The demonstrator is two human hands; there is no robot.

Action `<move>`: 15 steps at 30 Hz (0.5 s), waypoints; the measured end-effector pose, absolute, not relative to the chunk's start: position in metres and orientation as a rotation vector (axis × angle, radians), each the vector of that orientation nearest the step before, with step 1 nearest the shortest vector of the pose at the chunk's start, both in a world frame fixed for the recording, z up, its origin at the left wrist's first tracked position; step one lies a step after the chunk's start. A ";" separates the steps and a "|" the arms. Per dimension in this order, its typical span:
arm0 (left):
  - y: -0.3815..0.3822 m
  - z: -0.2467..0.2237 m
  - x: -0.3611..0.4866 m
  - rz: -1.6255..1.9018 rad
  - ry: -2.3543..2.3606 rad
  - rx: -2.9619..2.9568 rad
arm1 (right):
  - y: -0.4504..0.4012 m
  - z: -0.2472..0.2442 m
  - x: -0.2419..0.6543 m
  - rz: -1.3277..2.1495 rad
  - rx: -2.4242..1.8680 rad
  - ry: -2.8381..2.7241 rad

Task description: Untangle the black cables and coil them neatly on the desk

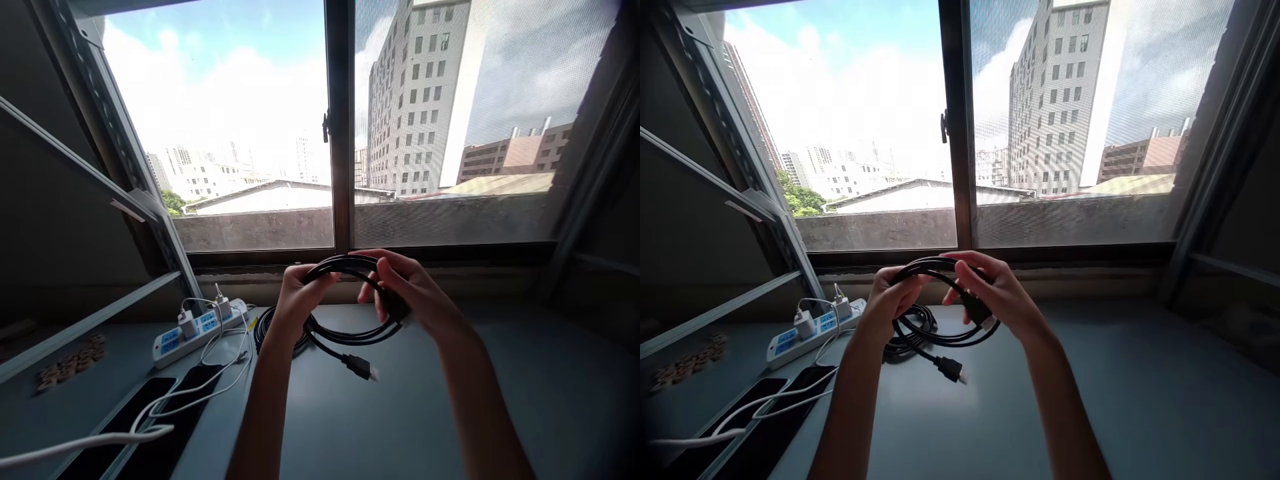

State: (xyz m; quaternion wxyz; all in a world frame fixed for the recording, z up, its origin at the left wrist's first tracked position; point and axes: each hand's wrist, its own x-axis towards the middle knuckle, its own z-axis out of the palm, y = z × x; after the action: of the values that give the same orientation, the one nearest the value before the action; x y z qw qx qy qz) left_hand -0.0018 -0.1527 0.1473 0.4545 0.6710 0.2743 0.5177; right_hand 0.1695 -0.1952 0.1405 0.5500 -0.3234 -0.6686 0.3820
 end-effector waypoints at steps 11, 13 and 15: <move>-0.150 0.150 -0.010 1.113 0.693 1.519 | -0.189 0.136 0.161 -0.191 -0.873 -1.698; -0.150 0.151 -0.012 1.013 0.648 1.528 | -0.182 0.133 0.162 -0.241 -0.896 -1.692; -0.149 0.153 -0.016 0.948 0.607 1.510 | -0.178 0.131 0.165 -0.258 -0.942 -1.708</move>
State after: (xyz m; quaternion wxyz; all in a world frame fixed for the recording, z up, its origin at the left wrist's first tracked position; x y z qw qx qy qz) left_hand -0.0157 -0.1494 0.1530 0.5883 0.6484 0.2604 0.4069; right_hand 0.1647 -0.1776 0.1307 0.5539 -0.3987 -0.7228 -0.1091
